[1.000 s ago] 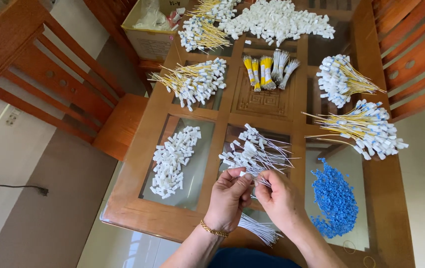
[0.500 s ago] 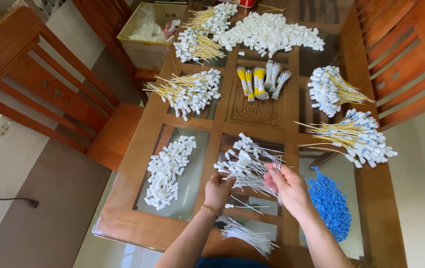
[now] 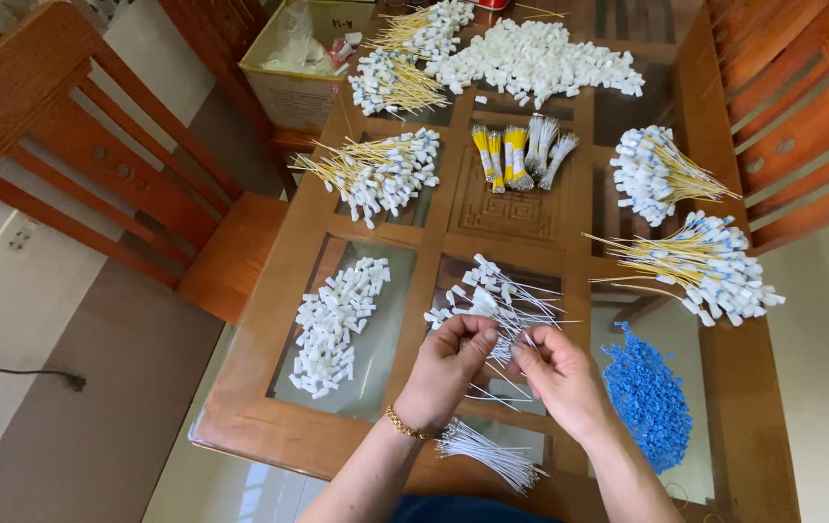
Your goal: Manually assemble or sort small electronic wire components on a table.
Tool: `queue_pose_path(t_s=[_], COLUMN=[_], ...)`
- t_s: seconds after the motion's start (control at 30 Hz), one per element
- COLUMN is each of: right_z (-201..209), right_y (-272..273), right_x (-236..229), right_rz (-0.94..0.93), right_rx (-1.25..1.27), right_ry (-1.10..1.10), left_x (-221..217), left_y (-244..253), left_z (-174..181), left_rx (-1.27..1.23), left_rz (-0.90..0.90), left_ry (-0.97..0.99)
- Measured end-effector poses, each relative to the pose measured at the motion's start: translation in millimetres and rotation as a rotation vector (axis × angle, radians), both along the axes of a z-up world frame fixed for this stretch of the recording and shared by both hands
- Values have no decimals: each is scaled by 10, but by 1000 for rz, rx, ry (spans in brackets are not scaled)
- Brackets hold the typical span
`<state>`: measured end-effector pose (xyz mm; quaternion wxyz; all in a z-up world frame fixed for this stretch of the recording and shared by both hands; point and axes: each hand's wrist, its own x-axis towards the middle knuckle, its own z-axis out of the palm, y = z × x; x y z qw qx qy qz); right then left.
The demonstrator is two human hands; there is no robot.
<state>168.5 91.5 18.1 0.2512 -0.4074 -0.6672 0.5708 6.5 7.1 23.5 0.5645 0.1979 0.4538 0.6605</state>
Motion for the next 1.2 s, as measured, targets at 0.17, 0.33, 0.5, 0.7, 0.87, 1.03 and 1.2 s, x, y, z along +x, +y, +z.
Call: queue_pose_path(t_s=[0.17,0.33,0.5,0.7,0.87,1.03,1.2], right_z=[-25,102,32,269,405,514,624], right_y=[-58,-87,-96,-248,-308,-325,-336], right_x=[14,-20,21,-31,-51,-57,-73], right_rz=[-12,-47,-75,-26,-22,-49,-45], right_rx=[1,7,81,169,238,280,328], right_ry=[86,12,-46,-60,-144,-193,-247], left_x=[17,57,-6,-20,5,48,56], left_y=[-66,-74,-97,-106,-184,-254,-292], left_z=[-45,-130,-214,-147,-79,-12,98], left_rx=[-22,43,-67,-32,14,115,158], left_rz=[23,60,263,229,163,102,48], left_ry=[58,-259,-768,-741,-674,-583,-530])
